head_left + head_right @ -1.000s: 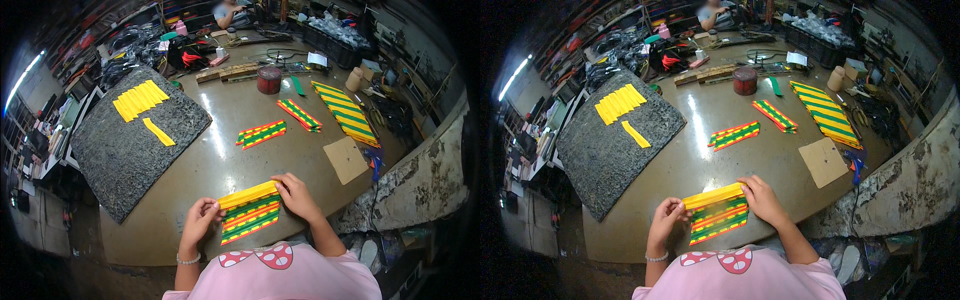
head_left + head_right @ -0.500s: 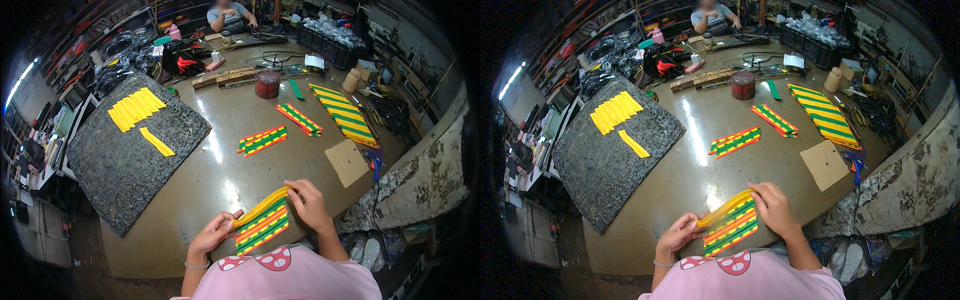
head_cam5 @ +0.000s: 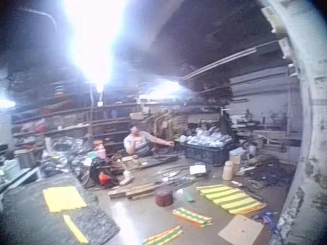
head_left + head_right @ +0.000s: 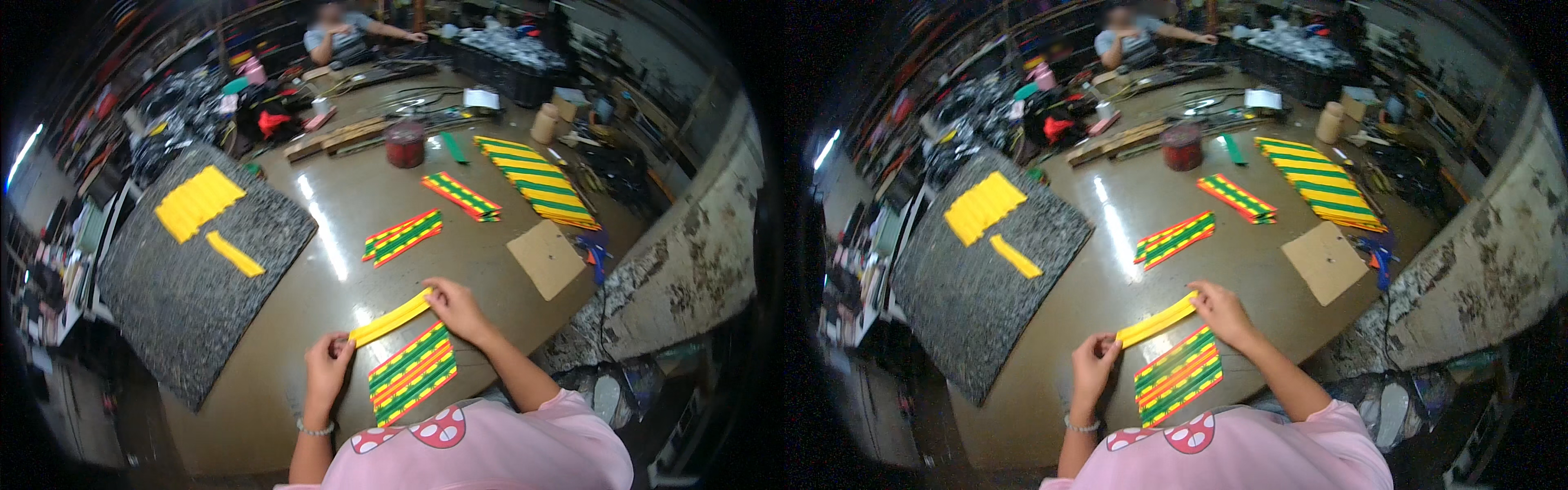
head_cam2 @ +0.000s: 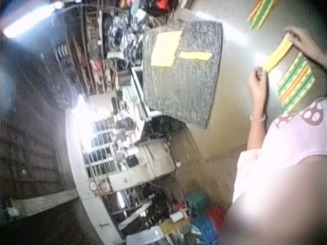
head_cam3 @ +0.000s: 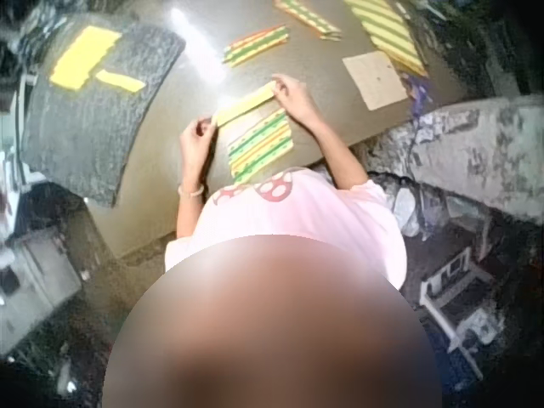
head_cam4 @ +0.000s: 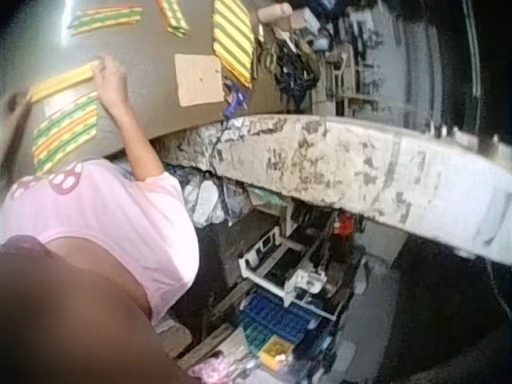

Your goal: The person assembles small patterned fabric strips by hand on a worktable. They align and fold the strips, then place them into a stack. The person also handles a yellow foam mat and additional patterned pieces during the process.

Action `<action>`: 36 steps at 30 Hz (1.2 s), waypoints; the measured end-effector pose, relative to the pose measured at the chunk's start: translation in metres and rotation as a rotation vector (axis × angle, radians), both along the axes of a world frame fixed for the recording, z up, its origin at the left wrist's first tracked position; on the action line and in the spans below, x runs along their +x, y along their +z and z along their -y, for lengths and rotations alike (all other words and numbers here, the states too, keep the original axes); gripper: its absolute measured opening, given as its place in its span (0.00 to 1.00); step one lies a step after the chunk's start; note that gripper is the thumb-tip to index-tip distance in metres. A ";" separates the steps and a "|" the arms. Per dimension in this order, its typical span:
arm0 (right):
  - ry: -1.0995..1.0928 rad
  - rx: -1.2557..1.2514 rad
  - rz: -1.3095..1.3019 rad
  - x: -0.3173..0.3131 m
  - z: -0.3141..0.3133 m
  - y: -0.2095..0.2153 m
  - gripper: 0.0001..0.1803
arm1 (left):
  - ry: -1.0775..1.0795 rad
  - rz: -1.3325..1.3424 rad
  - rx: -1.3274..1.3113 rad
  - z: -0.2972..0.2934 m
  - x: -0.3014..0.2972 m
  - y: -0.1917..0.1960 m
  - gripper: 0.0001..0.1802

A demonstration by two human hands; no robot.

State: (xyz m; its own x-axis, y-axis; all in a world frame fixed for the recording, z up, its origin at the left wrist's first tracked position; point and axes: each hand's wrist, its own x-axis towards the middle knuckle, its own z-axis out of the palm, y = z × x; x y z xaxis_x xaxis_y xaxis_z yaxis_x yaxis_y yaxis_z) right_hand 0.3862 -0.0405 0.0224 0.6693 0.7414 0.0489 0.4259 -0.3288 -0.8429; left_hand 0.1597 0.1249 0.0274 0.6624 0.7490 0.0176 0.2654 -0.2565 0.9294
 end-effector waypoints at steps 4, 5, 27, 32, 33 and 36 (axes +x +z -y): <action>0.001 0.036 0.343 -0.005 -0.002 -0.020 0.15 | -0.013 -0.026 0.239 0.005 0.004 -0.011 0.09; 0.002 0.030 0.311 -0.006 -0.001 -0.023 0.15 | -0.013 -0.034 0.241 0.006 0.003 -0.012 0.09; 0.027 0.025 0.299 -0.004 0.002 -0.015 0.08 | -0.069 -0.081 0.354 0.003 0.001 -0.004 0.06; 0.006 0.046 0.346 -0.004 0.002 -0.017 0.08 | -0.069 -0.085 0.349 0.003 0.002 -0.004 0.07; 0.001 0.051 0.345 -0.004 0.002 -0.018 0.08 | -0.073 -0.087 0.352 0.003 0.002 -0.005 0.07; -0.015 0.070 0.356 -0.004 0.001 -0.019 0.07 | -0.077 -0.083 0.354 0.002 0.002 -0.005 0.07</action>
